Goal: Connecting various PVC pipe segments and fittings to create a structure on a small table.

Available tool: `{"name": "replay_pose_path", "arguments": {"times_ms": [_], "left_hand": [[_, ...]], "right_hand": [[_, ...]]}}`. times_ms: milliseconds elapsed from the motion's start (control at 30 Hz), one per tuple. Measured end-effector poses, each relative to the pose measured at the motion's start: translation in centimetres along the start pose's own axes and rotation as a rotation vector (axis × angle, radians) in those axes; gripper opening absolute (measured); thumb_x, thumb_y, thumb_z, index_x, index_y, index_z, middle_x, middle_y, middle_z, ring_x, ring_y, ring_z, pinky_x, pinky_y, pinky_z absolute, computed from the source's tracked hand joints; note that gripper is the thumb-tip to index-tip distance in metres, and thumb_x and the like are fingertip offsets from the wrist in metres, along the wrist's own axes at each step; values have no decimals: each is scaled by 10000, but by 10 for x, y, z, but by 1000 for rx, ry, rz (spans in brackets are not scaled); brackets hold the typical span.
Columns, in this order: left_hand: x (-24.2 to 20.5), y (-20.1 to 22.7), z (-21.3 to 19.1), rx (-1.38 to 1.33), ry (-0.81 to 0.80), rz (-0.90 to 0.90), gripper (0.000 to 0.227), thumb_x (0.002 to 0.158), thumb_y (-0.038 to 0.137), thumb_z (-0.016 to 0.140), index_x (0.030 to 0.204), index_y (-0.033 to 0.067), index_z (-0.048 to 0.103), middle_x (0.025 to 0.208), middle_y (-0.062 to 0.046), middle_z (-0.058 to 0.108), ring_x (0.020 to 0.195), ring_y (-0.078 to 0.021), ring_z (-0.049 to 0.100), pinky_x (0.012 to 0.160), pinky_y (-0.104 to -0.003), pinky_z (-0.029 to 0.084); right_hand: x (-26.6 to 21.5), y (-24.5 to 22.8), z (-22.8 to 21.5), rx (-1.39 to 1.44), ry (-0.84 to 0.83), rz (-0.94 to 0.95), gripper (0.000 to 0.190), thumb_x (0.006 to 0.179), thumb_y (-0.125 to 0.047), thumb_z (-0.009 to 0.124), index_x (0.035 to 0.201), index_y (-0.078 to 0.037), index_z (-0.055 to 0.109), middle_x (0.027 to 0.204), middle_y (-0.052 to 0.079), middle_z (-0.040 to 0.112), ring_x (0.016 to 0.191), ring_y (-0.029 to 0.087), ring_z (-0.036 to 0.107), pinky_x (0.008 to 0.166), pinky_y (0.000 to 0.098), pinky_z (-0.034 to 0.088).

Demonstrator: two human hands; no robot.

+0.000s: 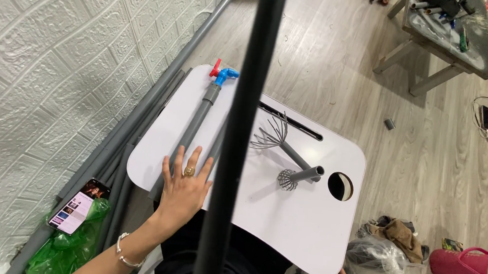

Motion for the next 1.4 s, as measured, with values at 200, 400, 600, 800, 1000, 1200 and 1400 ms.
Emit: {"name": "replay_pose_path", "arguments": {"times_ms": [200, 400, 600, 800, 1000, 1200, 1400], "left_hand": [[15, -41, 24, -5, 25, -89, 755, 843, 190, 662, 1561, 125, 439, 1697, -242, 221, 1505, -640, 205, 1115, -877, 167], [30, -40, 1, 155, -2, -197, 628, 949, 305, 659, 1550, 159, 549, 1623, -267, 421, 1415, -452, 489, 1137, -550, 406], [28, -27, -4, 216, 6, -166, 630, 957, 299, 658, 1550, 111, 560, 1610, -288, 441, 1430, -469, 495, 1105, -568, 454], [30, -26, -2, 208, -12, -165, 610, 981, 289, 629, 1557, 106, 550, 1630, -291, 413, 1432, -445, 496, 1075, -551, 461], [33, -27, 0, 188, -4, -143, 589, 979, 255, 648, 1540, 94, 568, 1579, -298, 465, 1381, -462, 540, 1017, -549, 482], [38, -28, 3, 180, 36, -131, 582, 975, 288, 669, 1523, 106, 598, 1551, -287, 498, 1348, -468, 564, 976, -535, 486], [40, -25, 4, 182, 45, -136, 582, 979, 297, 653, 1527, 112, 594, 1554, -279, 499, 1347, -459, 567, 975, -524, 481]], "right_hand": [[-16, -108, -83, 102, 217, -156, 280, 1037, -230, 760, 1058, 48, 789, 858, 166, 760, 727, 260, 693, 685, 360, 552], [-71, -194, -169, 314, 434, -307, 147, 1091, -44, 706, 1124, 94, 746, 957, 180, 728, 785, 256, 651, 728, 353, 540], [-92, -294, -212, 765, 403, -367, 219, 1084, 65, 636, 1302, 46, 646, 984, 143, 670, 683, 138, 564, 540, 225, 448], [-112, -367, -197, 871, 67, -503, 405, 986, 98, 641, 1382, 43, 574, 1052, 187, 725, 822, 230, 719, 570, 279, 579], [-132, -380, -155, 774, 9, -640, 308, 917, 76, 744, 1219, 40, 701, 1037, 186, 757, 925, 254, 732, 703, 359, 662], [-142, -391, -138, 606, 157, -832, 383, 855, 58, 833, 1222, -1, 739, 1111, 164, 705, 914, 311, 737, 704, 373, 657], [-137, -385, -131, 596, 139, -821, 741, 787, 34, 865, 1465, -16, 571, 1394, 225, 503, 942, 332, 706, 762, 384, 650]]}}
Point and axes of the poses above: each hand's wrist, its own x-axis towards the middle knuckle, its own z-axis out of the palm, y = z × x, the point moved 4 cm from there along x, towards the middle knuckle
